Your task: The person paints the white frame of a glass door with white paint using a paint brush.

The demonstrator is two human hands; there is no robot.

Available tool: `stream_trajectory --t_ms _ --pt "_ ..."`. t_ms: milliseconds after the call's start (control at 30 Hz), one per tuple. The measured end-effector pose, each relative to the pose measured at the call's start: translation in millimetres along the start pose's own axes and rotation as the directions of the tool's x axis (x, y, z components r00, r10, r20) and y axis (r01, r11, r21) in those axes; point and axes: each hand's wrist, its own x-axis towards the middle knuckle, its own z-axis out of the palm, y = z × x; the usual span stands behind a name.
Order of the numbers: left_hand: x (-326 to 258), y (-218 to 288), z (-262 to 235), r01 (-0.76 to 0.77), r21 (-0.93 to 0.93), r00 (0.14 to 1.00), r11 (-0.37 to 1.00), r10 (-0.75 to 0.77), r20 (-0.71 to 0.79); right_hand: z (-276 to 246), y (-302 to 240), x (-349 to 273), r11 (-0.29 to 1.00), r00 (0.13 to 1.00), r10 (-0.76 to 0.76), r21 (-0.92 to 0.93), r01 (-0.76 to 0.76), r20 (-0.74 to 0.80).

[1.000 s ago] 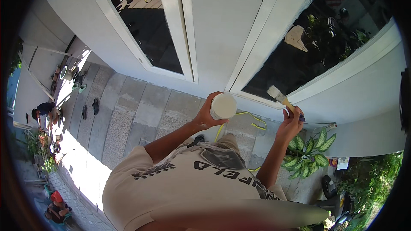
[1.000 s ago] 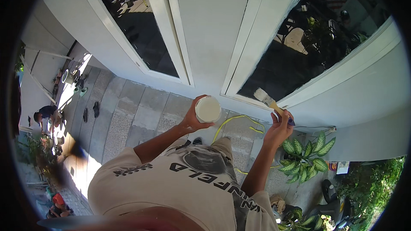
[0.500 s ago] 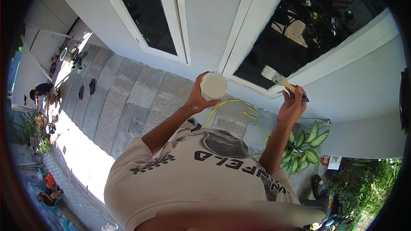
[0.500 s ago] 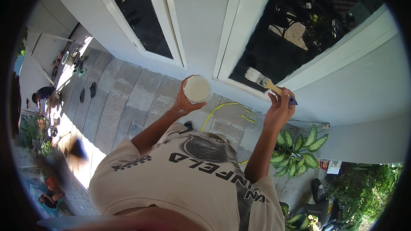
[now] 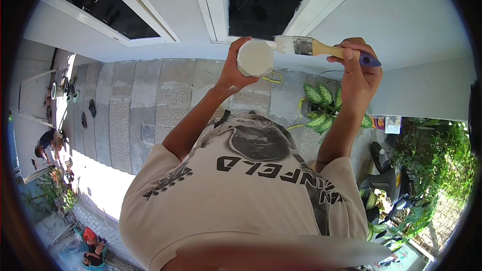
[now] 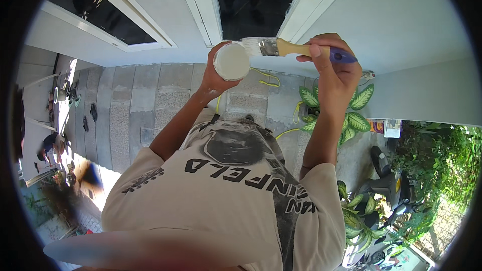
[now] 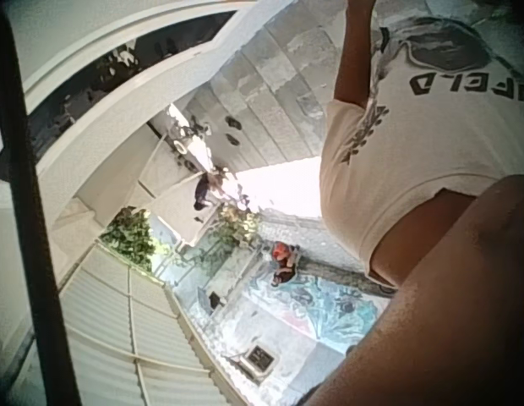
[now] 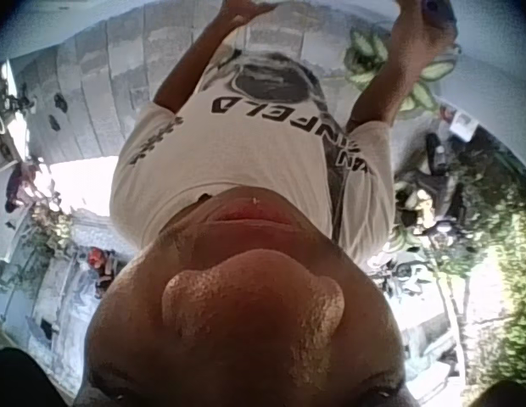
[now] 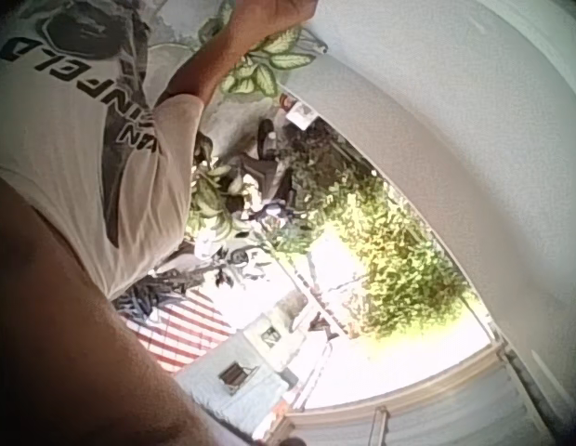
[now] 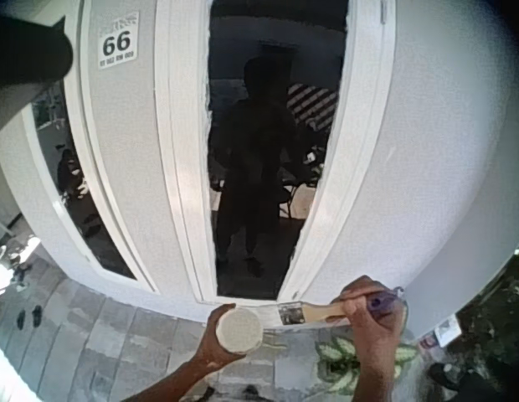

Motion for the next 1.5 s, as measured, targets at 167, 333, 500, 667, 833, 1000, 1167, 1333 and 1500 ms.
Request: stream_trajectory --t_ms 167,333,500,667,833,1000,1167,1333,1500 --pt "7 5 33 -0.008 -0.014 0.996 1.000 0.009 0.084 -8 -11 -8 0.907 0.963 0.041 -0.414 0.076 0.267" --pt "15 11 56 -0.050 -0.002 0.988 0.999 0.050 0.145 -10 5 -16 0.781 0.949 0.144 -0.622 0.064 0.280" --pt "20 9 73 -0.036 -0.047 0.980 0.998 0.045 0.196 -19 20 -22 0.666 0.947 0.130 -0.733 0.136 0.294" --pt "20 14 84 -0.060 0.006 0.975 0.998 0.057 0.216 -26 28 -26 0.611 0.941 0.153 -0.777 0.150 0.302" --pt "19 13 92 -0.045 -0.018 0.973 0.999 0.048 0.225 -30 37 -28 0.564 0.926 0.133 -0.795 0.223 0.354" --pt "18 15 96 -0.045 -0.023 0.975 0.999 0.049 0.215 -35 36 -29 0.593 0.930 0.100 -0.772 0.230 0.353" --pt "17 11 95 -0.062 -0.001 0.977 0.998 0.061 0.202 -39 19 -31 0.630 0.961 0.105 -0.765 0.134 0.255" --pt "15 6 97 -0.031 0.041 0.982 0.999 0.022 0.188 -50 16 -39 0.745 0.992 0.121 -0.663 -0.068 0.034" --pt "10 -3 104 -0.020 0.026 0.983 0.999 0.015 0.183 -71 29 -60 0.818 0.968 0.174 -0.520 -0.246 -0.183"
